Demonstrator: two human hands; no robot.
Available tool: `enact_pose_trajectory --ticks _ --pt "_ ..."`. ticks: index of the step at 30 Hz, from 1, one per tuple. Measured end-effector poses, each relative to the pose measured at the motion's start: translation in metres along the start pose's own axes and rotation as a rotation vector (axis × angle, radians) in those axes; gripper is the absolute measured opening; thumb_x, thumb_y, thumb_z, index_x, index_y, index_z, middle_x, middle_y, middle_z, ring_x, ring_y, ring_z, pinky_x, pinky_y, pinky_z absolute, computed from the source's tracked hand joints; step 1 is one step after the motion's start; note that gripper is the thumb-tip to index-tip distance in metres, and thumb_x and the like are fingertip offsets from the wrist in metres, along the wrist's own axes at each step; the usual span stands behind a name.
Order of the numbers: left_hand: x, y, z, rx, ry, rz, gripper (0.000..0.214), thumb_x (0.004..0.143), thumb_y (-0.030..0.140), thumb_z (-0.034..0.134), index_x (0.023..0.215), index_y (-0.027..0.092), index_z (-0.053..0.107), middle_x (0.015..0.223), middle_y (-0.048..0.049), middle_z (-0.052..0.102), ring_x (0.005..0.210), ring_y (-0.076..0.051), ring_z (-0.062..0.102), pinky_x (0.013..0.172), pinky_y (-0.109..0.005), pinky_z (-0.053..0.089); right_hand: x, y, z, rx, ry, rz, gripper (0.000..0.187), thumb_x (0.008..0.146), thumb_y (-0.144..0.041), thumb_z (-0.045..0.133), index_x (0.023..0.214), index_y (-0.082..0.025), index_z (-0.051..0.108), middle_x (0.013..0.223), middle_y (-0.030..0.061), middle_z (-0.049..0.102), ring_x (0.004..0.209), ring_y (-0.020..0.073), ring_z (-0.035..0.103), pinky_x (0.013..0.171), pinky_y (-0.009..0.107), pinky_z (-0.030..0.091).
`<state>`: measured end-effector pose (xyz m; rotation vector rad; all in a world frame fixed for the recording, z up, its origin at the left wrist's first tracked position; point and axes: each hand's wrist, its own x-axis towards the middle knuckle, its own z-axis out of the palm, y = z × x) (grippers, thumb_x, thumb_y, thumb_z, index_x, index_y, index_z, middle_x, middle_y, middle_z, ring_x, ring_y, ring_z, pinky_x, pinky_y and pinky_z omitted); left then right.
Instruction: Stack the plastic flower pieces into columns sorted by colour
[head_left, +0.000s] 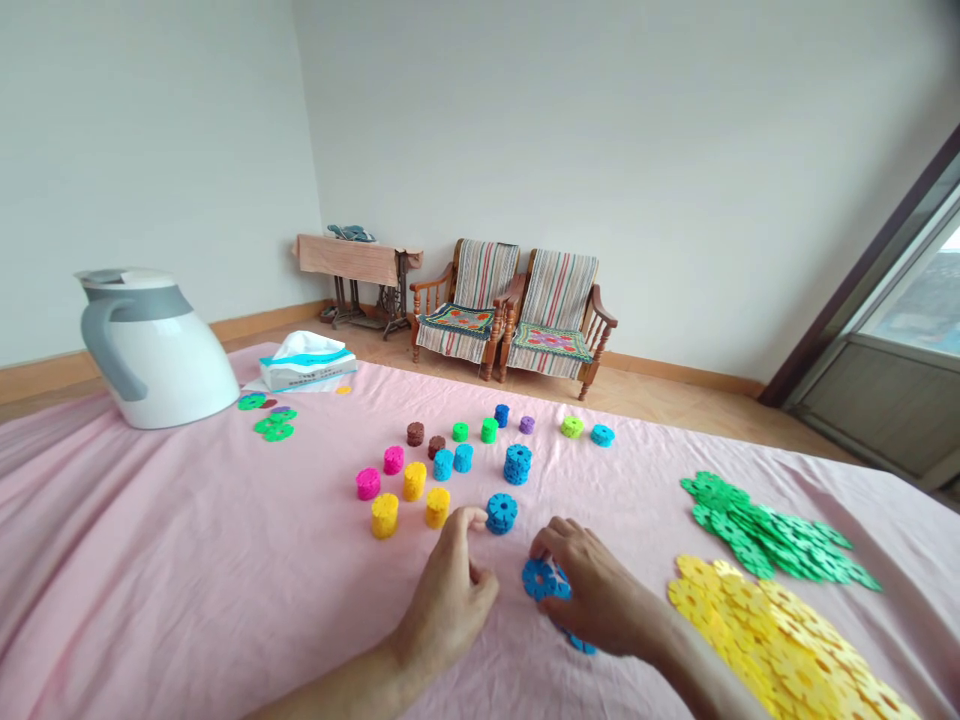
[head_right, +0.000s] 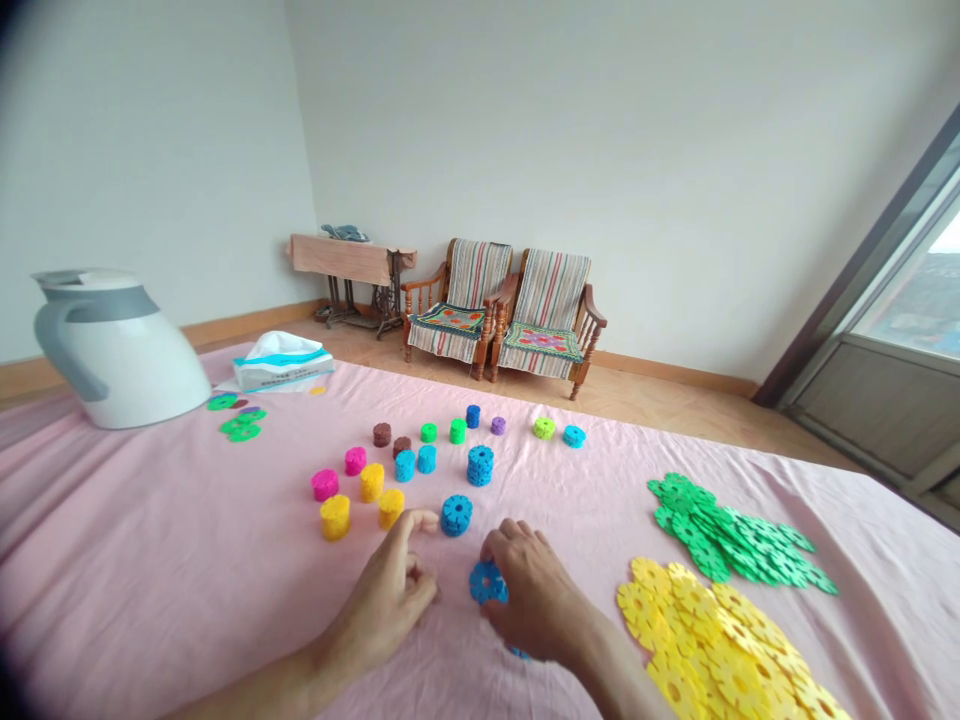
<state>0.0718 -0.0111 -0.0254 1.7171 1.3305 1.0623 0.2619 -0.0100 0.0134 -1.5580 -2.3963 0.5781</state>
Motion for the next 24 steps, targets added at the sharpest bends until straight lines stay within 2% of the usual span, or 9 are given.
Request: enact_pose_trajectory --ticks 3,6,11,14,19,24 --pt "0.0 0.0 0.0 0.002 0.0 -0.005 0.045 0.067 0.007 0.047 0.11 0.02 0.046 0.092 -0.0039 0.06 0.073 -0.017 0.058 0.071 -0.031 0.047 0.002 0.001 0.002 -0.01 0.012 -0.018 0.031 0.06 -0.016 0.054 0.091 -0.017 0.057 0.093 0.0081 0.055 0.09 0.0218 0.049 0.079 0.033 0.038" --pt "0.001 0.0 -0.001 -0.017 0.006 -0.006 0.047 0.066 0.006 0.047 0.111 0.02 0.046 0.092 -0.0042 0.06 0.078 -0.018 0.059 0.072 -0.031 0.047 0.005 0.002 0.004 0.003 0.049 -0.016 0.027 0.06 -0.015 0.053 0.087 -0.016 0.055 0.089 0.0074 0.054 0.086 0.0205 0.05 0.076 0.032 0.04" --pt "0.002 0.0 -0.001 -0.063 -0.016 0.001 0.05 0.064 0.004 0.047 0.111 0.021 0.046 0.09 -0.0022 0.06 0.078 -0.017 0.058 0.073 -0.03 0.046 0.026 -0.001 0.008 0.087 0.271 -0.037 0.023 0.064 -0.014 0.052 0.086 -0.018 0.051 0.086 0.0047 0.052 0.081 0.0171 0.051 0.073 0.029 0.041" --pt "0.002 0.0 -0.002 -0.087 -0.032 0.005 0.052 0.064 0.003 0.047 0.112 0.022 0.046 0.09 -0.0012 0.06 0.077 -0.016 0.058 0.073 -0.029 0.046 0.044 -0.002 0.011 0.107 0.359 -0.039 0.023 0.064 -0.016 0.054 0.086 -0.018 0.049 0.087 0.0043 0.052 0.079 0.0167 0.051 0.071 0.029 0.042" --pt "0.003 -0.001 -0.002 -0.074 -0.034 -0.014 0.053 0.063 0.002 0.046 0.113 0.021 0.045 0.088 -0.0014 0.06 0.074 -0.016 0.057 0.072 -0.028 0.046 0.066 -0.004 0.015 0.098 0.381 -0.032 0.02 0.064 -0.017 0.055 0.083 -0.018 0.05 0.086 0.005 0.053 0.075 0.0164 0.051 0.068 0.029 0.043" --pt "0.003 -0.002 -0.002 -0.06 -0.032 -0.026 0.054 0.063 0.003 0.045 0.115 0.02 0.043 0.089 -0.0016 0.06 0.072 -0.015 0.056 0.073 -0.029 0.046 0.07 -0.007 0.015 0.071 0.33 -0.037 0.018 0.064 -0.018 0.055 0.082 -0.017 0.052 0.085 0.0056 0.055 0.073 0.0161 0.052 0.068 0.029 0.043"
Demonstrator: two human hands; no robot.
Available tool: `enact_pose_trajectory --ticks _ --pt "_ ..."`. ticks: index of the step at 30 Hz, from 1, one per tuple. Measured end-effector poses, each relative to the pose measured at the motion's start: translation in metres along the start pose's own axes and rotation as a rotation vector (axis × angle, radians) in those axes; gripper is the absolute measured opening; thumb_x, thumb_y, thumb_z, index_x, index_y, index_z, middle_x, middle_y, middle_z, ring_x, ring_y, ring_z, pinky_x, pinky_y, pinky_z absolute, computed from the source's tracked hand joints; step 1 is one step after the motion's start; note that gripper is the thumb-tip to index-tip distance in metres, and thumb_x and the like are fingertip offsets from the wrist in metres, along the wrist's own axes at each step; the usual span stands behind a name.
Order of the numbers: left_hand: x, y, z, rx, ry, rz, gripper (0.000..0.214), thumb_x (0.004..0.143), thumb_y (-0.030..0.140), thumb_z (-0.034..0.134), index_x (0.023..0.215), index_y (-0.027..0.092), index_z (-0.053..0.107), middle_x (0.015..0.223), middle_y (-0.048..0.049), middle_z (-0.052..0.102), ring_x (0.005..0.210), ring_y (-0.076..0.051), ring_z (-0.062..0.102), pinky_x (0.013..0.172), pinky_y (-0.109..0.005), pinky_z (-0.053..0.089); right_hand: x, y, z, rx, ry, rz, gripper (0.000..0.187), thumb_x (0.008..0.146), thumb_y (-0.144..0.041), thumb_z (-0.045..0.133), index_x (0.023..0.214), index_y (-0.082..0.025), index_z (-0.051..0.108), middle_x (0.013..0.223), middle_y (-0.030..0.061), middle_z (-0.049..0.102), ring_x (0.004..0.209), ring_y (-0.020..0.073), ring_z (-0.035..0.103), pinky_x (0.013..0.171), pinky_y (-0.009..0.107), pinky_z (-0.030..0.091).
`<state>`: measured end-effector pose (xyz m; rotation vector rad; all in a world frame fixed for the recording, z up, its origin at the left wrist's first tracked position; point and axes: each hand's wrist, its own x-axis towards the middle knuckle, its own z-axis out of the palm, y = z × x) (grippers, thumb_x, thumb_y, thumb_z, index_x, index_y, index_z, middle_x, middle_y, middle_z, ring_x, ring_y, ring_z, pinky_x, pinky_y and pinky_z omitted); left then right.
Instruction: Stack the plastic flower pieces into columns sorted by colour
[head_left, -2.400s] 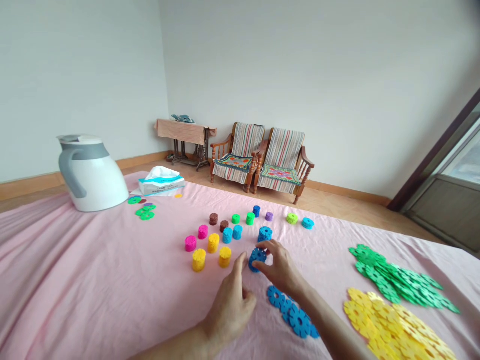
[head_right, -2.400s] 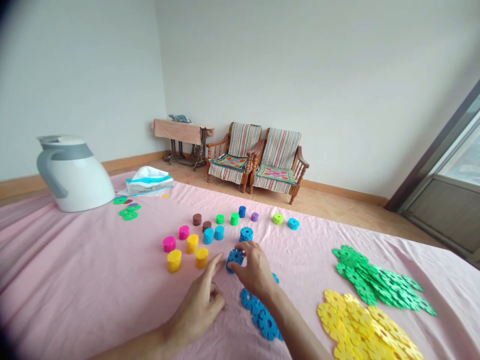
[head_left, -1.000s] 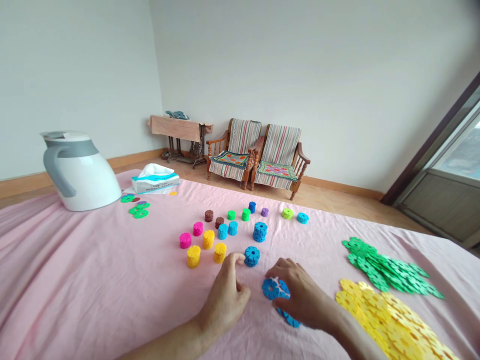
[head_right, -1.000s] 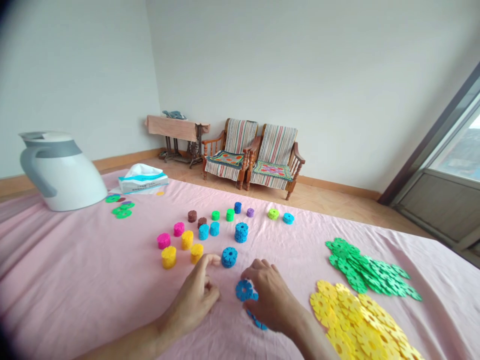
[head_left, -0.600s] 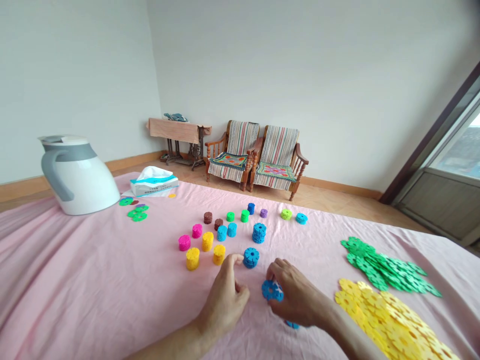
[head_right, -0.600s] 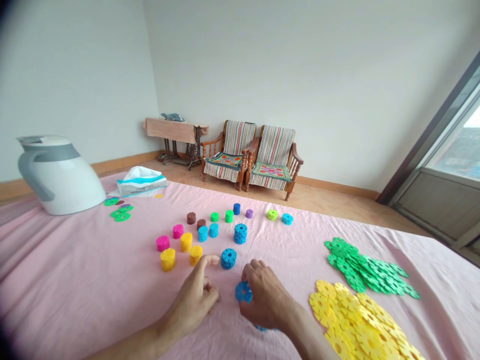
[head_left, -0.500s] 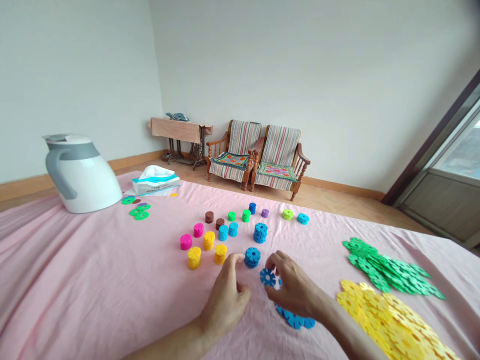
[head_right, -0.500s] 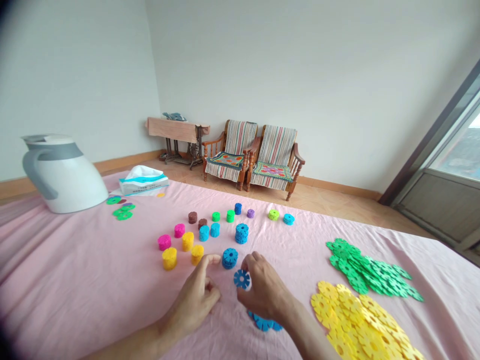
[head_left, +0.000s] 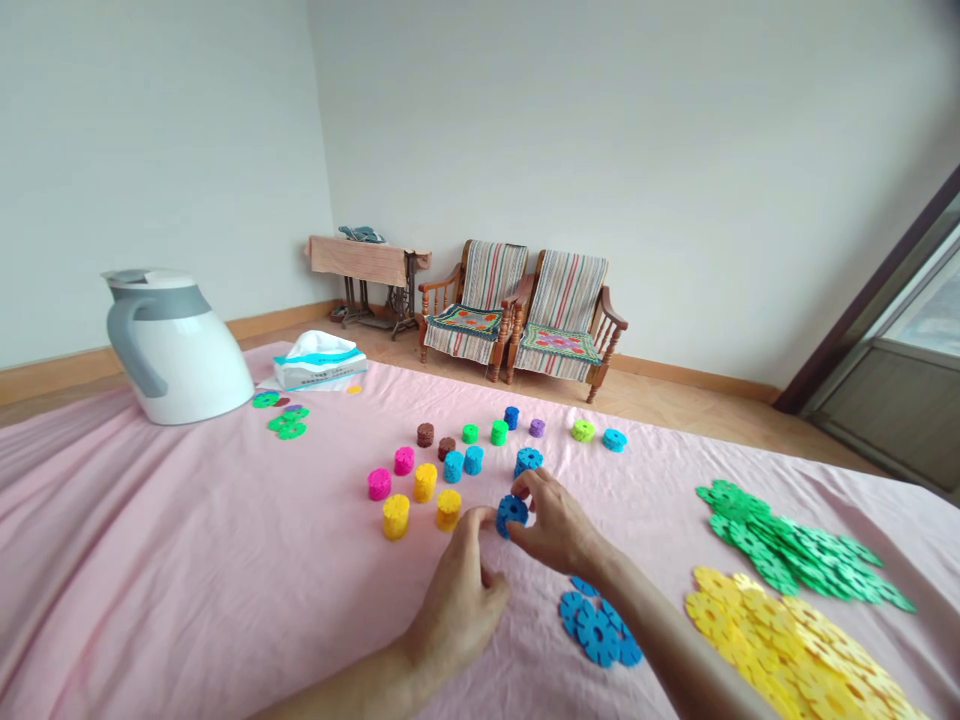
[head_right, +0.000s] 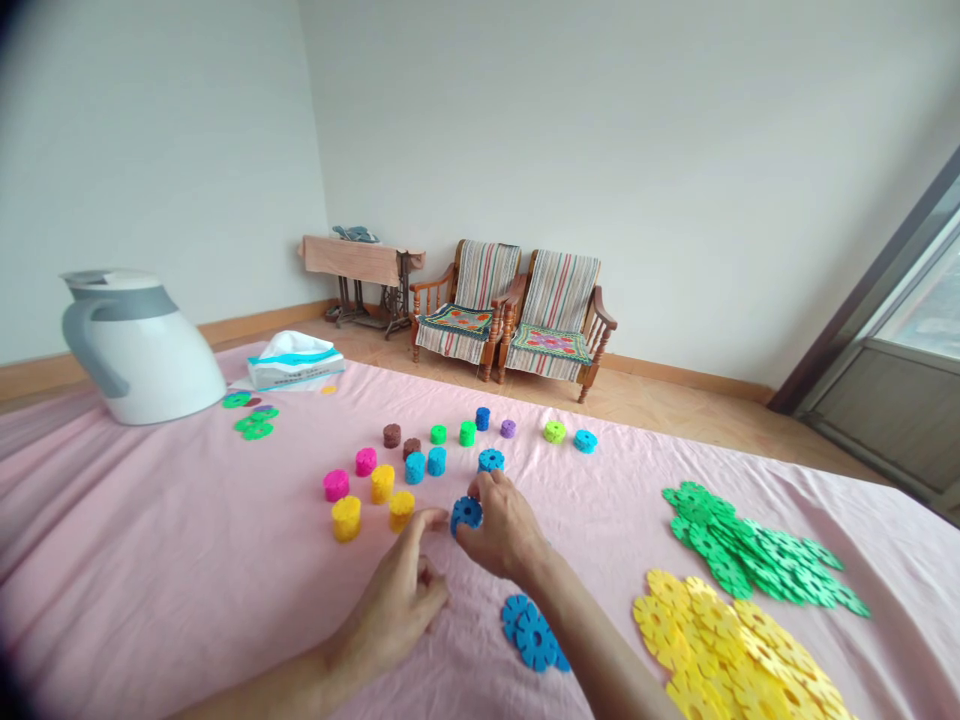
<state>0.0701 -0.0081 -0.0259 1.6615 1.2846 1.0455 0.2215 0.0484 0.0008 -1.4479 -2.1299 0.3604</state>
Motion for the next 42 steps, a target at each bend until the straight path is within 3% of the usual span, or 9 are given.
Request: enact_pose_trajectory --ticks 7,12,15,19,23,27,30,34,42 --pt "0.0 -0.001 0.0 -0.018 -0.001 0.014 0.055 0.063 0.002 0.046 0.114 0.022 0.044 0.088 -0.0015 0.06 0.077 -0.017 0.057 0.072 -0.028 0.047 -0.002 0.001 -0.008 -0.018 -0.016 0.004 0.023 0.066 -0.021 0.058 0.089 -0.017 0.056 0.09 0.0057 0.056 0.074 0.0149 0.054 0.069 0.028 0.044" --pt "0.0 -0.001 0.0 0.001 0.007 0.02 0.054 0.065 0.003 0.048 0.115 0.022 0.045 0.093 -0.0024 0.06 0.077 -0.017 0.057 0.072 -0.028 0.048 -0.014 0.027 -0.03 -0.002 0.012 0.047 0.017 0.073 -0.018 0.052 0.088 -0.018 0.057 0.085 0.0032 0.057 0.07 0.013 0.055 0.068 0.028 0.045" --pt "0.0 -0.001 0.0 0.011 0.023 0.021 0.054 0.065 0.003 0.047 0.116 0.022 0.044 0.1 -0.0038 0.059 0.078 -0.016 0.057 0.073 -0.029 0.048 -0.029 0.052 -0.045 -0.06 -0.079 0.095 0.016 0.07 -0.014 0.052 0.085 -0.018 0.058 0.081 0.0021 0.057 0.071 0.014 0.056 0.068 0.028 0.045" --pt "0.0 -0.002 0.002 0.008 0.017 0.027 0.052 0.066 0.003 0.045 0.115 0.021 0.044 0.108 -0.0052 0.057 0.073 -0.013 0.057 0.071 -0.028 0.049 -0.051 0.072 -0.055 -0.096 -0.225 0.07 0.036 0.065 -0.007 0.053 0.098 -0.02 0.059 0.092 0.004 0.058 0.08 0.0152 0.057 0.075 0.03 0.045" --pt "0.001 -0.002 0.002 0.008 0.007 0.033 0.049 0.068 0.003 0.044 0.114 0.021 0.043 0.114 -0.0066 0.055 0.066 -0.01 0.056 0.067 -0.026 0.05 -0.057 0.069 -0.058 -0.05 -0.301 0.014 0.05 0.064 -0.001 0.052 0.109 -0.022 0.058 0.099 0.006 0.056 0.086 0.0161 0.056 0.079 0.03 0.044" --pt "0.001 -0.002 0.002 -0.015 -0.018 -0.001 0.048 0.07 0.004 0.043 0.114 0.02 0.041 0.116 -0.0077 0.054 0.06 -0.008 0.055 0.056 -0.021 0.048 -0.053 0.061 -0.059 -0.089 -0.317 -0.017 0.041 0.065 -0.004 0.051 0.102 -0.021 0.058 0.095 0.006 0.056 0.084 0.0171 0.054 0.076 0.03 0.044" --pt "0.001 -0.003 0.003 -0.038 -0.037 -0.022 0.047 0.071 0.005 0.042 0.115 0.021 0.039 0.113 -0.0072 0.055 0.054 -0.006 0.053 0.051 -0.019 0.046 -0.051 0.06 -0.058 -0.144 -0.303 -0.014 0.033 0.062 -0.008 0.053 0.094 -0.018 0.056 0.092 0.006 0.054 0.085 0.0179 0.053 0.075 0.03 0.043" --pt "0.002 -0.004 0.002 -0.033 -0.014 -0.008 0.049 0.069 0.005 0.044 0.115 0.021 0.041 0.106 -0.0057 0.058 0.058 -0.008 0.054 0.059 -0.022 0.049 -0.045 0.057 -0.053 -0.16 -0.233 0.052 0.027 0.062 -0.013 0.054 0.088 -0.017 0.053 0.087 0.0045 0.054 0.077 0.0158 0.053 0.069 0.028 0.042" --pt "0.002 0.0 0.0 -0.012 0.004 0.013 0.053 0.066 0.004 0.047 0.115 0.022 0.045 0.094 -0.003 0.061 0.076 -0.016 0.058 0.068 -0.027 0.049 -0.016 0.015 -0.023 0.004 0.033 -0.036 0.02 0.07 -0.019 0.054 0.09 -0.018 0.054 0.084 0.0032 0.054 0.076 0.015 0.053 0.071 0.028 0.043"
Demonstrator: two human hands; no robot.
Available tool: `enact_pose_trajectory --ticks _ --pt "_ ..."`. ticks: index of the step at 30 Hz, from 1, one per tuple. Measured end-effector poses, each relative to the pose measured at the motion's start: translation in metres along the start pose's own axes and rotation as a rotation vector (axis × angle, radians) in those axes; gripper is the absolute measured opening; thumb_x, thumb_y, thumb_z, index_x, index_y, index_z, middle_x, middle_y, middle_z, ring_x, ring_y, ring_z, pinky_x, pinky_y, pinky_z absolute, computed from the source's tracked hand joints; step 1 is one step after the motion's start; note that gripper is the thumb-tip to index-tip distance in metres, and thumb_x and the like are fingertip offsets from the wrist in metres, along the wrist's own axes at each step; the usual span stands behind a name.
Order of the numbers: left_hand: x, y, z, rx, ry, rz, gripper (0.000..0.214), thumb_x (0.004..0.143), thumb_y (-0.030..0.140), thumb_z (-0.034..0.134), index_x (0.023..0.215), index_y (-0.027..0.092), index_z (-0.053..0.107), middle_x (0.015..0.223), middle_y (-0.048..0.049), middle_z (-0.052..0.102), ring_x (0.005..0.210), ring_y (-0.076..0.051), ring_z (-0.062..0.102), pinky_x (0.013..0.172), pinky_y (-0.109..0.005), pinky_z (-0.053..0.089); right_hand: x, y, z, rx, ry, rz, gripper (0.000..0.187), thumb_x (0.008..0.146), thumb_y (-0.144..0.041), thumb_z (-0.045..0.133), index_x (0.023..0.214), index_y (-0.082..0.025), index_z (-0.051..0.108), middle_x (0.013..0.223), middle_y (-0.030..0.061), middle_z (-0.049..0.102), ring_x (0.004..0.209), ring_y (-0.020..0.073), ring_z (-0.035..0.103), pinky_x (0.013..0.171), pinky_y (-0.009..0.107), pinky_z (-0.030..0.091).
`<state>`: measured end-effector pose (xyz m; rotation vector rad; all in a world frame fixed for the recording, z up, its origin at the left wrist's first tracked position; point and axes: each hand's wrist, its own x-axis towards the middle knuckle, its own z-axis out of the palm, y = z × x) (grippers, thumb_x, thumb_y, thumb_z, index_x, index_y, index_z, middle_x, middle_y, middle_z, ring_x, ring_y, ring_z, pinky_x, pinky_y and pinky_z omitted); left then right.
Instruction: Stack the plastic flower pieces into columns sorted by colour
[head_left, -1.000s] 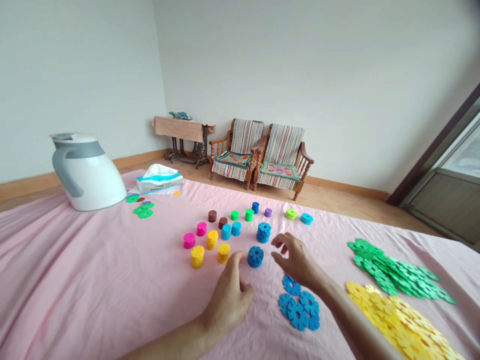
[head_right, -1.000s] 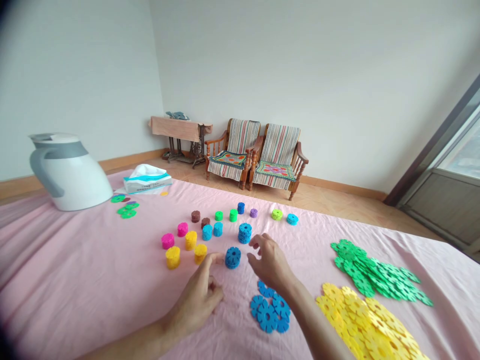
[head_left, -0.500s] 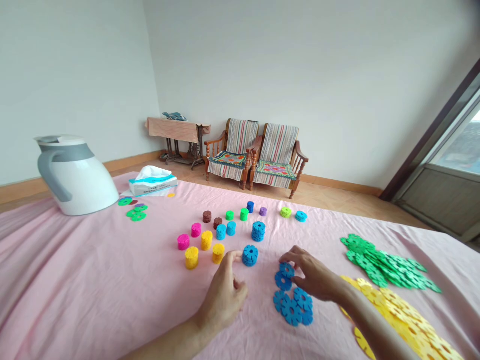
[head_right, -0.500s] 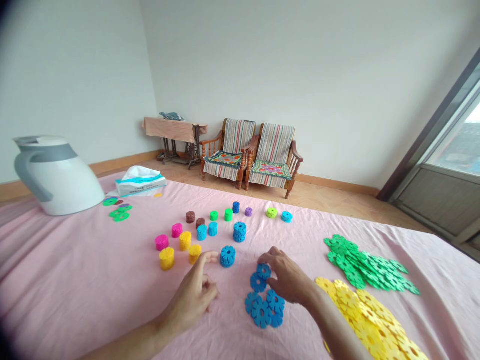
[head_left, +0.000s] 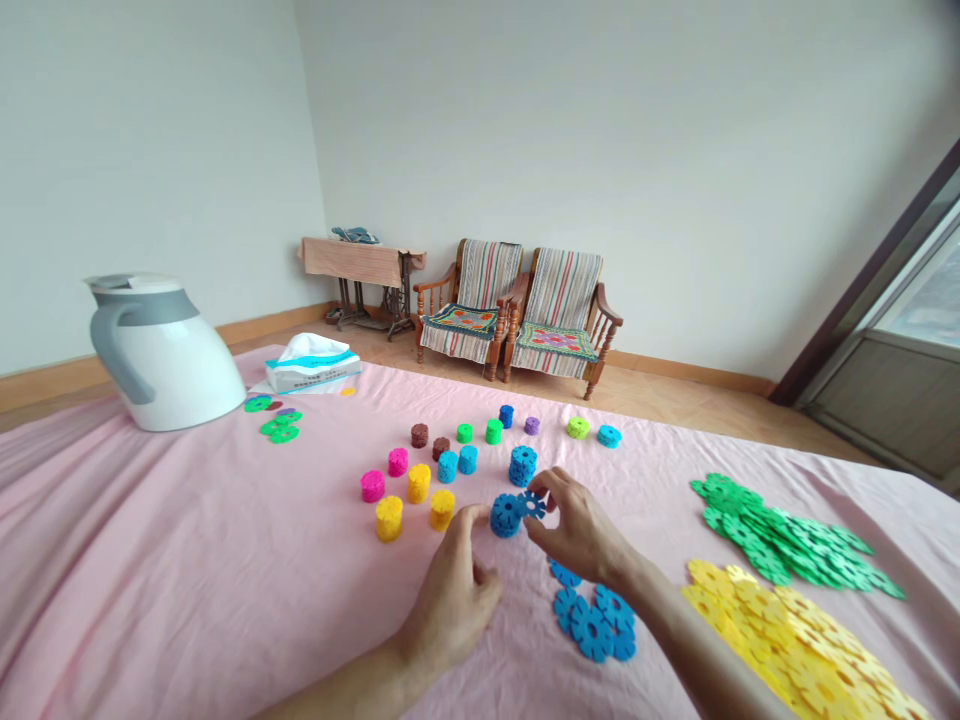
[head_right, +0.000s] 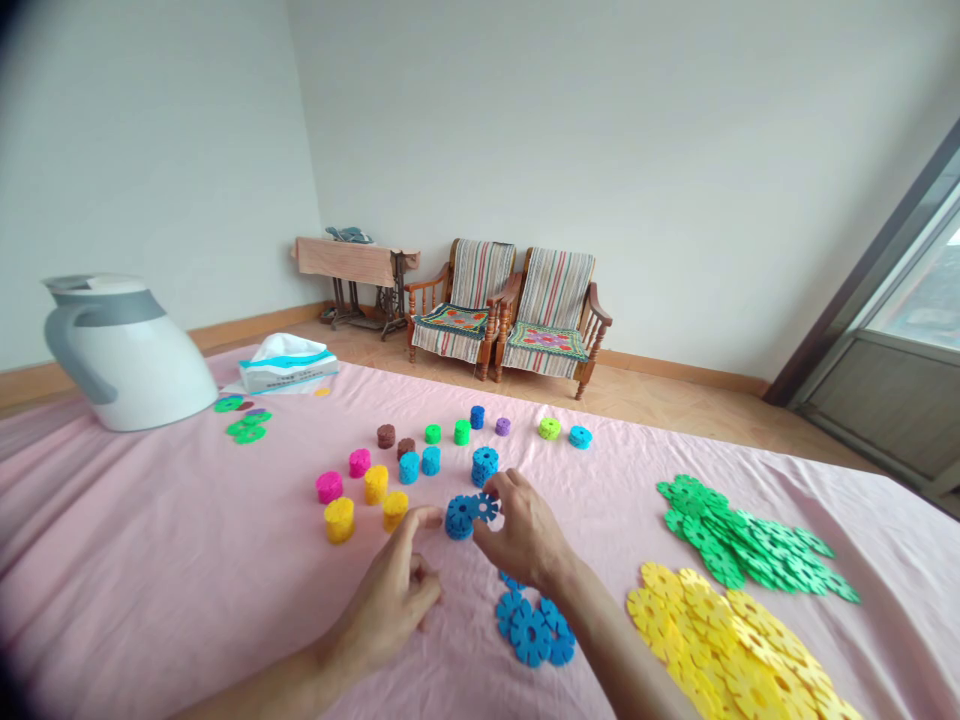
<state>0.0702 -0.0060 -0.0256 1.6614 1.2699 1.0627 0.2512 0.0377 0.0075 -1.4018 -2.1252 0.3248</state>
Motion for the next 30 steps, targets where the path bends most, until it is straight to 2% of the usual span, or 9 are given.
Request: enact_pose_trajectory --ticks 3,9,15,17,20,22,24,30 --pt "0.0 -0.001 0.0 0.006 -0.003 -0.016 0.054 0.065 0.004 0.047 0.116 0.022 0.045 0.093 -0.0026 0.06 0.073 -0.016 0.057 0.068 -0.027 0.048 0.008 -0.01 0.013 0.016 0.046 0.015 0.02 0.069 -0.021 0.056 0.089 -0.018 0.054 0.085 0.0036 0.055 0.075 0.0152 0.053 0.071 0.028 0.043" --pt "0.0 -0.004 0.001 0.014 -0.004 -0.021 0.057 0.064 0.004 0.047 0.117 0.022 0.044 0.091 -0.0023 0.06 0.072 -0.015 0.057 0.068 -0.028 0.048 0.012 -0.015 0.022 -0.036 0.026 0.013 0.017 0.067 -0.022 0.059 0.084 -0.018 0.056 0.084 0.0036 0.055 0.075 0.0155 0.053 0.07 0.027 0.042" --pt "0.0 -0.005 0.001 0.045 -0.005 0.005 0.059 0.062 0.001 0.044 0.118 0.022 0.044 0.1 -0.0038 0.059 0.069 -0.014 0.056 0.07 -0.03 0.048 0.012 -0.017 0.021 -0.067 -0.005 0.042 0.016 0.069 -0.023 0.059 0.083 -0.018 0.057 0.087 0.0045 0.056 0.076 0.0157 0.054 0.072 0.028 0.042" --pt "0.0 -0.005 0.001 0.05 -0.002 0.008 0.06 0.062 0.0 0.043 0.118 0.021 0.043 0.106 -0.0051 0.058 0.069 -0.014 0.056 0.072 -0.03 0.048 0.011 -0.017 0.019 -0.063 -0.003 0.045 0.02 0.07 -0.025 0.059 0.089 -0.018 0.058 0.089 0.0052 0.056 0.077 0.016 0.055 0.072 0.028 0.043" --pt "0.0 -0.004 0.0 0.048 -0.001 0.018 0.062 0.062 -0.001 0.042 0.12 0.022 0.043 0.114 -0.006 0.056 0.073 -0.014 0.057 0.075 -0.031 0.048 0.006 -0.011 0.012 -0.042 0.014 0.047 0.027 0.073 -0.028 0.057 0.098 -0.018 0.057 0.091 0.0058 0.056 0.077 0.0161 0.056 0.07 0.028 0.043" --pt "0.0 -0.003 0.0 0.036 0.001 0.018 0.062 0.063 0.0 0.044 0.12 0.022 0.043 0.111 -0.0055 0.057 0.077 -0.015 0.057 0.075 -0.03 0.048 -0.001 -0.003 0.005 -0.035 0.004 0.058 0.022 0.075 -0.025 0.053 0.096 -0.019 0.058 0.088 0.0049 0.056 0.075 0.0155 0.055 0.069 0.029 0.044" --pt "0.0 -0.003 0.0 0.023 0.005 0.012 0.06 0.064 0.002 0.046 0.12 0.023 0.044 0.105 -0.0048 0.059 0.081 -0.017 0.058 0.073 -0.029 0.049 -0.011 0.008 -0.004 -0.04 -0.05 0.07 0.019 0.074 -0.018 0.051 0.092 -0.019 0.058 0.085 0.0039 0.055 0.075 0.0153 0.055 0.07 0.029 0.043" --pt "0.0 -0.002 0.001 0.02 0.009 0.006 0.058 0.067 0.006 0.05 0.122 0.022 0.044 0.097 -0.0048 0.061 0.076 -0.017 0.059 0.069 -0.029 0.049 -0.039 0.026 -0.025 0.009 -0.326 0.056 0.036 0.065 -0.01 0.053 0.099 -0.02 0.058 0.094 0.0044 0.054 0.083 0.0152 0.055 0.075 0.028 0.043"
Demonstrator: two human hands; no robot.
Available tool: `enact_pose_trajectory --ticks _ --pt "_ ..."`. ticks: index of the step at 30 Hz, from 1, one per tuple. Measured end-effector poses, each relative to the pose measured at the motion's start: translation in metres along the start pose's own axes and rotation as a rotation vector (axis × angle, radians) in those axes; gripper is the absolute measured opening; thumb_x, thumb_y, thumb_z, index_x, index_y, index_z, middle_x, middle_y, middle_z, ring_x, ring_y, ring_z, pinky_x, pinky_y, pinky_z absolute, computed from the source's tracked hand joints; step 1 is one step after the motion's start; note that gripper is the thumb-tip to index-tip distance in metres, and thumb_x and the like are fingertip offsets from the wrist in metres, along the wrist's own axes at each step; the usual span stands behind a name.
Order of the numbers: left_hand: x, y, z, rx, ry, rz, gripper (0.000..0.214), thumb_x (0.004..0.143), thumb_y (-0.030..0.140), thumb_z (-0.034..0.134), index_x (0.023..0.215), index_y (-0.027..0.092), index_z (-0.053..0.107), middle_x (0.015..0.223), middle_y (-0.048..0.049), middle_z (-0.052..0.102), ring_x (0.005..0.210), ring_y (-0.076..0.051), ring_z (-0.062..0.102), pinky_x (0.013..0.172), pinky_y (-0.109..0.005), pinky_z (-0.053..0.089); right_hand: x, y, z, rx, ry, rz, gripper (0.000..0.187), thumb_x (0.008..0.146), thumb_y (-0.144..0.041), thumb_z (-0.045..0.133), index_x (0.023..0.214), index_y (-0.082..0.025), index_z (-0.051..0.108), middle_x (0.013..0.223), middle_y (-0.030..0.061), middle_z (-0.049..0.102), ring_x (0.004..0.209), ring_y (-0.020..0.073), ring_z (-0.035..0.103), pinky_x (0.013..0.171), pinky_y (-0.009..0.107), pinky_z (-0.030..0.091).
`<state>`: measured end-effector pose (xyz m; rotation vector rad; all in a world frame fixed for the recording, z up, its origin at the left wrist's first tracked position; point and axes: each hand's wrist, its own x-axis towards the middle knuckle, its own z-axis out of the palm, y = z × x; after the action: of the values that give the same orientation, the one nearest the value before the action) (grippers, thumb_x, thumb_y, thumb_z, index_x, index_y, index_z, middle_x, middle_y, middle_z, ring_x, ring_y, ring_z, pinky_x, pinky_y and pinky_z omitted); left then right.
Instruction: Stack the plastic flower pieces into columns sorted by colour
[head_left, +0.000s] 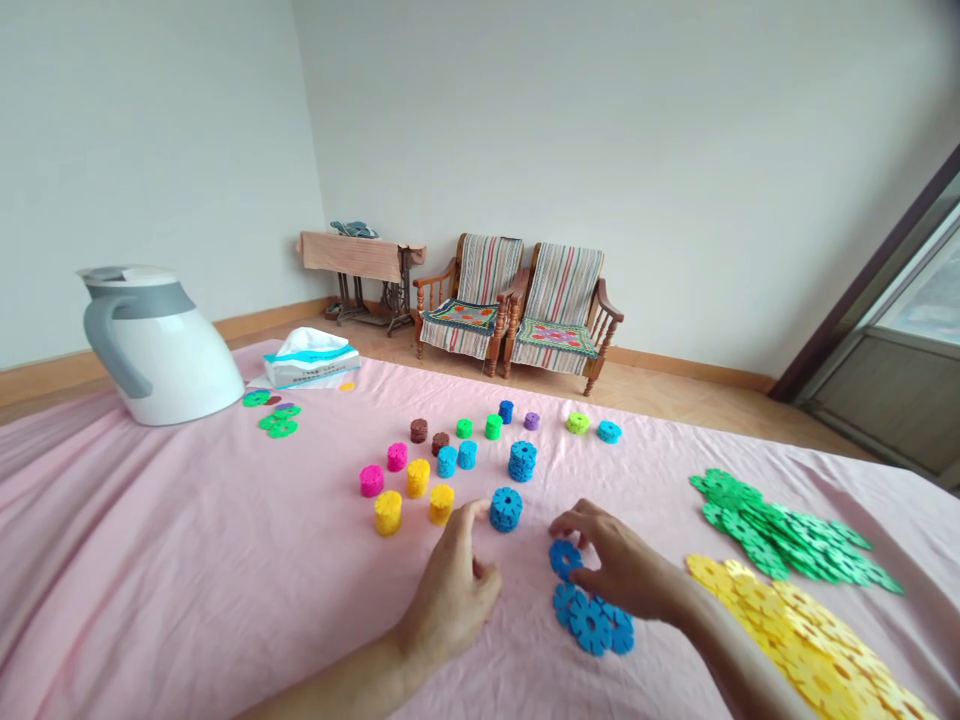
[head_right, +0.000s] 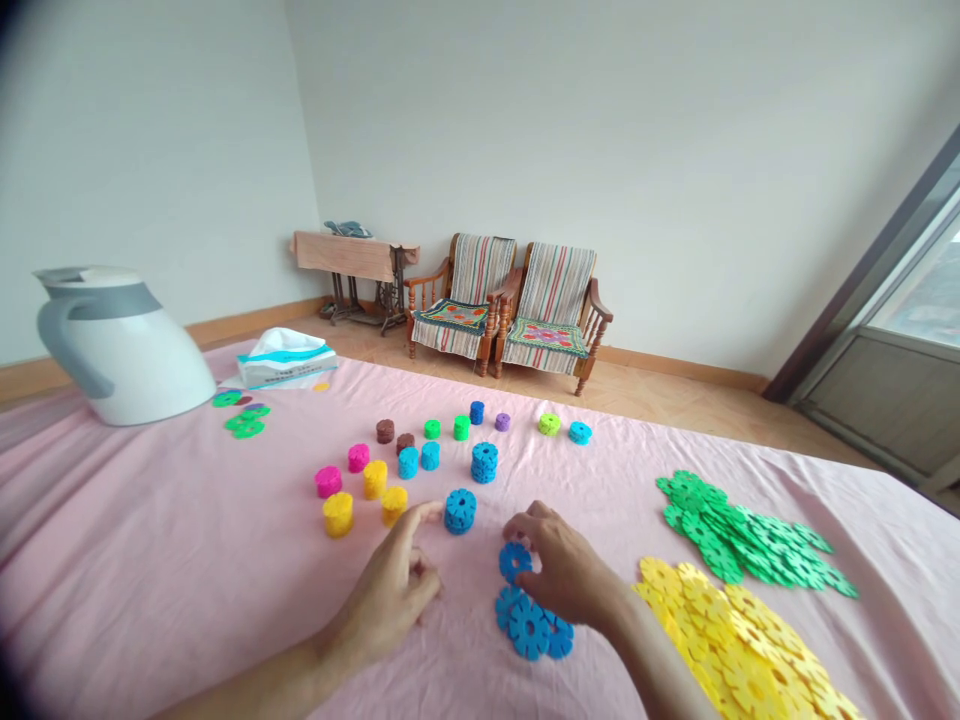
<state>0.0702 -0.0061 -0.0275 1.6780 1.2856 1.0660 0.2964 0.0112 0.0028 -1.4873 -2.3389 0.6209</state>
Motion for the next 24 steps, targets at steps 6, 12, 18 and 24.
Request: enact_pose_trajectory --ticks 6,12,18,24 --pt "0.001 0.0 0.001 -0.016 0.007 0.01 0.051 0.068 0.008 0.051 0.118 0.021 0.046 0.094 -0.0055 0.06 0.069 -0.014 0.057 0.06 -0.025 0.048 -0.003 -0.002 -0.003 0.024 -0.039 0.023 0.031 0.062 -0.01 0.053 0.091 -0.019 0.057 0.089 0.0036 0.055 0.079 0.015 0.053 0.072 0.028 0.041" --pt "0.001 0.0 0.003 0.011 -0.071 0.027 0.01 0.077 0.018 0.05 0.087 0.018 0.053 0.074 -0.0001 0.055 0.058 -0.011 0.052 0.053 -0.021 0.043 0.005 -0.009 0.004 0.24 0.057 0.069 0.01 0.074 -0.014 0.05 0.079 -0.018 0.058 0.066 -0.0022 0.055 0.061 0.0106 0.049 0.057 0.023 0.036" --pt "0.003 0.003 0.005 -0.088 -0.214 -0.02 0.027 0.085 0.04 0.048 0.083 0.015 0.058 0.063 0.0016 0.051 0.047 -0.008 0.043 0.042 -0.018 0.034 0.011 -0.035 0.021 0.493 0.14 -0.009 0.013 0.077 -0.013 0.05 0.087 -0.018 0.055 0.07 -0.0027 0.055 0.064 0.0096 0.05 0.058 0.021 0.039" --pt "0.005 0.004 0.003 -0.243 -0.246 -0.108 0.037 0.082 0.05 0.049 0.078 0.014 0.053 0.056 0.0047 0.045 0.04 -0.007 0.039 0.037 -0.018 0.031 0.007 -0.049 0.03 0.393 0.155 -0.139 0.038 0.07 -0.008 0.058 0.105 -0.022 0.053 0.087 -0.0016 0.059 0.068 0.009 0.053 0.062 0.021 0.042"
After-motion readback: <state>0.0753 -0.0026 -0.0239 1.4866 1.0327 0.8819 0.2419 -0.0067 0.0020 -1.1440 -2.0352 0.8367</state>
